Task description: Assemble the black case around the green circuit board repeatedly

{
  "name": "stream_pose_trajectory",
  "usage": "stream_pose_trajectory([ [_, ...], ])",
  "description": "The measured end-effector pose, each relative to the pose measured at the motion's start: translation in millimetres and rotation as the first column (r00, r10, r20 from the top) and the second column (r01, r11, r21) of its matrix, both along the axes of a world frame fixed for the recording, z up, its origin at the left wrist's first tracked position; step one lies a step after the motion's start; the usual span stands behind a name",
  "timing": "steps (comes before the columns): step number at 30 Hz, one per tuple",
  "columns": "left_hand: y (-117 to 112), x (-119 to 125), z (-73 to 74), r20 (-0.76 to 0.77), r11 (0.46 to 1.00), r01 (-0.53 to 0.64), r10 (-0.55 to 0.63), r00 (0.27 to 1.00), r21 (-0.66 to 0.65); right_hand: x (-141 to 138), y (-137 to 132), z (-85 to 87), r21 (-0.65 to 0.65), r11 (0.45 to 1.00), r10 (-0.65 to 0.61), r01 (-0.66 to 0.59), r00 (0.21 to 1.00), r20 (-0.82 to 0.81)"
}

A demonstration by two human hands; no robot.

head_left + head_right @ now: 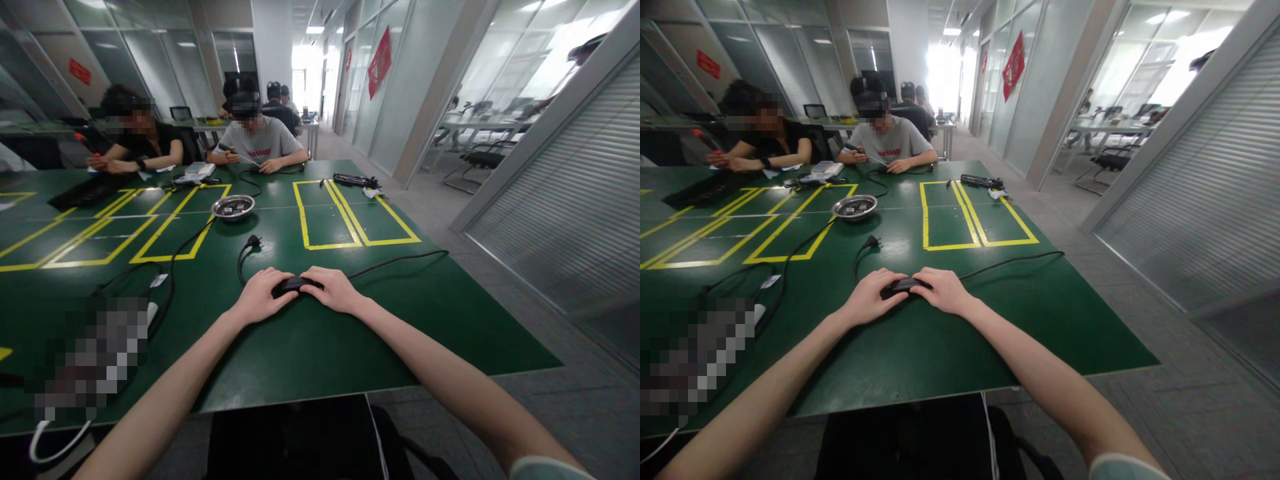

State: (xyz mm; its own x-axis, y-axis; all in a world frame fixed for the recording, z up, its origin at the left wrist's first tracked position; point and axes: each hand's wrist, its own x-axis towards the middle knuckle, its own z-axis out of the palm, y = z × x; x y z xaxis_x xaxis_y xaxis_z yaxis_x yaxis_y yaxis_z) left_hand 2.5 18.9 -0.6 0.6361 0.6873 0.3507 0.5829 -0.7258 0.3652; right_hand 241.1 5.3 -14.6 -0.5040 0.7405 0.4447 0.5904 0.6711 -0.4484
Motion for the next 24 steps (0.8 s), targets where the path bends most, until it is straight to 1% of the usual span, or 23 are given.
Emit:
stream_pose_trajectory([
  [2, 0, -1, 0.7, 0.004, 1.000, -0.008, 0.008, 1.000, -0.012, 0, 0, -0.3, 0.000, 1.000, 0.007, -0.007, 1.000, -0.005],
  [6, -1, -3, 1.0, -0.005, 1.000, -0.001, 0.001, 1.000, -0.006, 2, 0, 0.1, -0.034, 0.997, 0.065, -0.066, 0.998, -0.016],
  [9, -1, -4, 1.7, 0.033, 1.000, -0.001, 0.000, 0.999, 0.002, 0, -1, 2.0, -0.059, 0.998, 0.013, -0.016, 0.999, -0.046],
  [11, -1, -4, 3.2, 0.052, 1.000, -0.008, 0.007, 0.999, 0.022, -2, -2, 3.5, -0.111, 0.993, -0.037, 0.026, 0.994, -0.103],
  [13, -1, -4, 5.1, 0.037, 0.997, 0.005, -0.008, 0.999, 0.072, -4, -2, 3.9, -0.191, 0.981, -0.077, 0.042, 0.981, -0.180],
  [16, -2, -3, 6.8, -0.020, 0.972, 0.074, -0.071, 0.997, 0.222, -6, -2, 1.6, -0.318, 0.948, -0.129, 0.029, 0.946, -0.299],
  [18, -1, -2, 5.8, -0.066, 0.937, 0.131, -0.116, 0.991, 0.324, -7, -2, -0.3, -0.423, 0.906, -0.163, 0.000, 0.922, -0.351],
  [20, 1, -1, 3.1, -0.086, 0.911, 0.162, -0.140, 0.986, 0.378, -6, -2, -0.4, -0.510, 0.860, -0.186, -0.024, 0.915, -0.357],
  [21, 1, -1, 1.3, -0.084, 0.906, 0.164, -0.142, 0.986, 0.389, -5, -3, 0.4, -0.520, 0.854, -0.185, -0.022, 0.921, -0.343],
  [22, 2, -1, -0.6, -0.075, 0.906, 0.157, -0.139, 0.987, 0.393, -4, -4, 1.7, -0.499, 0.867, -0.170, -0.015, 0.931, -0.322],
  [24, 3, -2, -3.9, -0.050, 0.913, 0.134, -0.125, 0.991, 0.384, -3, -5, 5.0, -0.377, 0.926, -0.097, -0.011, 0.959, -0.266],
])
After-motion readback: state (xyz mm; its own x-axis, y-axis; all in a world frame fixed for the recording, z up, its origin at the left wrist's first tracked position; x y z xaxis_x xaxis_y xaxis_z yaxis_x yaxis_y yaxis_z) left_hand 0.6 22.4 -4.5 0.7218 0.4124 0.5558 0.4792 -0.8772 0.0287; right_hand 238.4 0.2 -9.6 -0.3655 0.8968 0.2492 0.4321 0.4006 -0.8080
